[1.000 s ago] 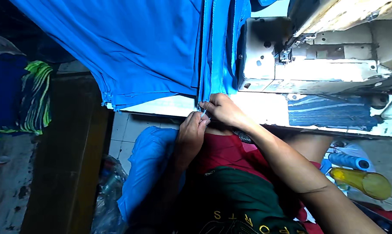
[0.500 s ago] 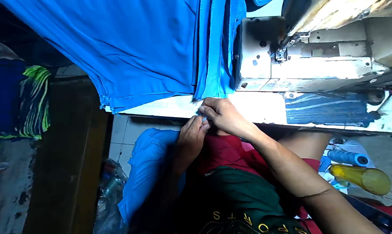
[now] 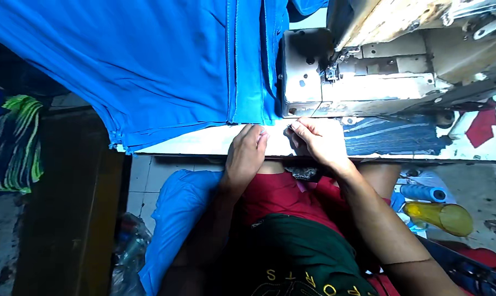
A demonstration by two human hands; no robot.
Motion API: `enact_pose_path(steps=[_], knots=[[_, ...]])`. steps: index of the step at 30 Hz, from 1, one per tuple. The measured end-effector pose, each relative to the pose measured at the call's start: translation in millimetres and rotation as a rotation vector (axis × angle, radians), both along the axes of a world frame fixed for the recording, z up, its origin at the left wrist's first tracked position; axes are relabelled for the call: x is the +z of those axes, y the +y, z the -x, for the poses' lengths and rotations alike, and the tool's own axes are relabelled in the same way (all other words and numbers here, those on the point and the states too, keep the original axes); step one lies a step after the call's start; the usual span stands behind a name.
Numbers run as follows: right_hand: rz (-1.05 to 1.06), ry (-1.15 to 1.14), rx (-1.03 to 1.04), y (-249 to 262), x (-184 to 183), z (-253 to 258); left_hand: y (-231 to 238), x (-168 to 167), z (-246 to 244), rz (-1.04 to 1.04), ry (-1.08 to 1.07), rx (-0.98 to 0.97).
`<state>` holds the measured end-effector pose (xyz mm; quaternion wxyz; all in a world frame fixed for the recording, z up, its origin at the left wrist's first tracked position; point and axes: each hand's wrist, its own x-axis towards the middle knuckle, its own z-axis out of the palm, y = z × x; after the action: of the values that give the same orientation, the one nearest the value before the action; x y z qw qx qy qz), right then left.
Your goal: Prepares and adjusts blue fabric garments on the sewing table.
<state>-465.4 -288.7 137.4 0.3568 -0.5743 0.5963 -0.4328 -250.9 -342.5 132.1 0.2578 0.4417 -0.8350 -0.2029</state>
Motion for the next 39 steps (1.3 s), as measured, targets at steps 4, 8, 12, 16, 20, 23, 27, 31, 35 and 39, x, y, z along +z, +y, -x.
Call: enact_pose_path(steps=[4,8,12,16,20,23,27,31,35,39], knots=[[-0.001,-0.22,0.075,-3.1,-12.2,11.1,2.7,-3.0,-36.6,-0.299,-0.071,-0.473],[0.008,-0.323,0.109,-6.6,-19.8,12.8,-6.7,-0.6,-138.8,-0.66,-0.05,-0.527],[0.011,-0.233,0.157,-6.0,-10.1,0.4,-19.4,15.8,-247.0,-0.475,-0.074,0.454],[0.062,-0.031,0.348,-19.2,-2.8,-35.1,-64.5,28.8,-302.6,-0.066,0.161,0.962],[0.277,0.166,0.451,-51.8,13.7,-86.9,-141.1,24.6,-321.2,-0.217,0.284,0.844],[0.396,0.319,0.455,-88.5,12.5,-110.1,-187.1,18.4,-312.7,-0.375,0.382,0.614],[0.275,0.573,0.234,-125.5,-2.4,-102.7,-192.2,32.8,-284.1,-0.247,0.488,0.429],[0.163,0.66,0.045,-132.7,-0.8,-97.5,-137.5,51.4,-259.2,-0.314,0.483,0.355],[0.116,0.697,-0.034,-138.5,3.3,-105.9,-87.0,26.6,-258.7,-0.452,0.519,0.453],[0.089,0.695,-0.045,-147.6,6.9,-107.6,-56.7,-10.0,-272.8,-0.413,0.591,0.486]])
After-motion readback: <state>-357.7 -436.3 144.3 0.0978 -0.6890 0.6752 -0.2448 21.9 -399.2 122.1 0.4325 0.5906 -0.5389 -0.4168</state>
